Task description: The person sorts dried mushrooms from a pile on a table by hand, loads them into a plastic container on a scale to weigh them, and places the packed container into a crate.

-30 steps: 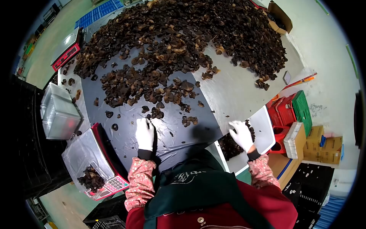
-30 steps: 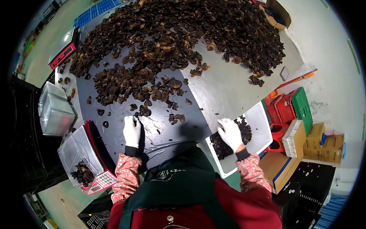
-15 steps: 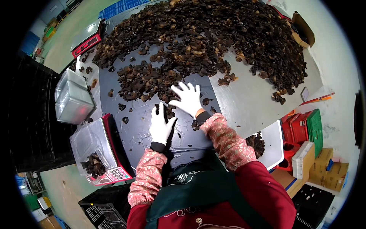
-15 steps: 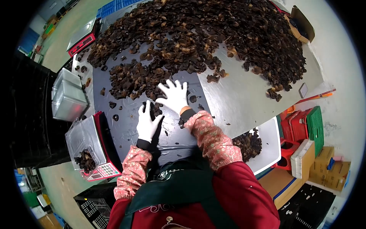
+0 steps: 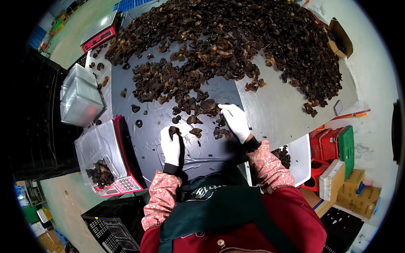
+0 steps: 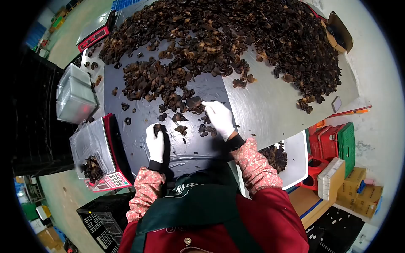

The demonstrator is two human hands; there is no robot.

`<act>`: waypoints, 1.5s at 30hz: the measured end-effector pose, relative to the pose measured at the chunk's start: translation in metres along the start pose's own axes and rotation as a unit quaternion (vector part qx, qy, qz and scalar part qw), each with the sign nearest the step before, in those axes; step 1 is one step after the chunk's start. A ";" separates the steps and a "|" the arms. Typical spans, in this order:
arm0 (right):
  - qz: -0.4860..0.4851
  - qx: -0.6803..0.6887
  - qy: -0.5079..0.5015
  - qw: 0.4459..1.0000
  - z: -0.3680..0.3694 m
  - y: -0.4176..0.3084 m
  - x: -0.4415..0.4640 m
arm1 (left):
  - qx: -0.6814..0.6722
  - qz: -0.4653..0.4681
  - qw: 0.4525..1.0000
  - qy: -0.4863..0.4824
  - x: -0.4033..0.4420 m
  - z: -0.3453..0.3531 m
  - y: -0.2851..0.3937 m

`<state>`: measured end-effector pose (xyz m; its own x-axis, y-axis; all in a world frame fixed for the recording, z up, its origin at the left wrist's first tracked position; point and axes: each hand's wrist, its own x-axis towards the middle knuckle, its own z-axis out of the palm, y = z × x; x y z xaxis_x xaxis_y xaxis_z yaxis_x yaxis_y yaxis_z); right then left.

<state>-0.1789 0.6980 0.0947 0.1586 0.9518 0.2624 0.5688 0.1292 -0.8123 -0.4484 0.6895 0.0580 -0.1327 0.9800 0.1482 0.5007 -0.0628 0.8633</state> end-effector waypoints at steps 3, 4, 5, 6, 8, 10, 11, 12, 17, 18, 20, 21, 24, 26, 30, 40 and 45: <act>-0.133 -0.076 -0.018 0.988 0.015 -0.019 -0.020 | -0.103 -0.113 0.988 -0.006 0.001 -0.007 -0.012; -0.150 -0.093 -0.040 0.983 0.026 -0.023 -0.026 | -0.214 -0.172 0.961 -0.025 0.000 -0.012 -0.007; -0.168 -0.109 -0.060 0.978 0.037 -0.027 -0.031 | -0.321 -0.226 0.919 -0.044 0.001 -0.020 0.009; -0.159 -0.183 -0.101 0.965 0.047 -0.036 -0.035 | -0.365 -0.224 0.902 -0.052 0.002 -0.022 0.006; -0.138 -0.288 -0.172 0.932 0.065 -0.043 -0.039 | -0.434 -0.213 0.874 -0.055 0.004 -0.020 -0.008; -0.118 -0.243 -0.153 0.951 0.078 -0.032 -0.042 | -0.467 -0.201 0.859 -0.050 0.004 -0.022 -0.004; -0.097 -0.196 -0.135 0.966 0.079 -0.032 -0.041 | -0.482 -0.233 0.842 -0.060 0.004 -0.029 0.006; -0.052 -0.126 -0.115 0.984 0.078 -0.032 -0.040 | -0.496 -0.265 0.824 -0.070 0.003 -0.033 0.011; -0.013 -0.021 -0.059 0.998 0.005 -0.038 -0.066 | -0.433 -0.245 0.865 -0.064 0.008 -0.020 -0.019; -0.031 -0.039 -0.025 0.998 -0.015 -0.037 -0.076 | -0.414 -0.232 0.878 -0.068 0.008 -0.019 -0.014; 0.062 -0.082 0.015 0.995 -0.052 -0.032 -0.102 | -0.363 -0.190 0.909 -0.078 0.007 -0.015 -0.006; 0.092 -0.112 0.024 0.989 -0.063 -0.031 -0.111 | -0.330 -0.161 0.926 -0.084 0.006 -0.013 -0.006; 0.051 -0.138 0.006 0.989 -0.060 -0.037 -0.119 | -0.112 -0.061 0.985 -0.116 -0.002 -0.013 -0.001; -0.063 -0.143 0.008 0.988 -0.025 -0.050 -0.105 | -0.073 -0.032 0.993 -0.084 -0.007 -0.008 0.003; -0.184 -0.235 0.002 0.954 0.067 -0.069 -0.087 | -0.068 -0.022 0.996 -0.045 -0.002 -0.010 0.010; 0.138 -0.274 -0.081 0.948 -0.091 -0.051 -0.169 | 0.266 0.120 0.940 -0.179 -0.007 -0.011 0.023; 0.146 -0.419 -0.153 0.883 -0.124 -0.041 -0.171 | 0.242 0.119 0.937 -0.221 -0.007 -0.014 0.023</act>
<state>-0.1291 0.4957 0.1476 0.2449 0.9577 -0.1513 0.9576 -0.2633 -0.1167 -0.4480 0.6784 0.0837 0.3459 0.9383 0.0021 0.8151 -0.3016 0.4945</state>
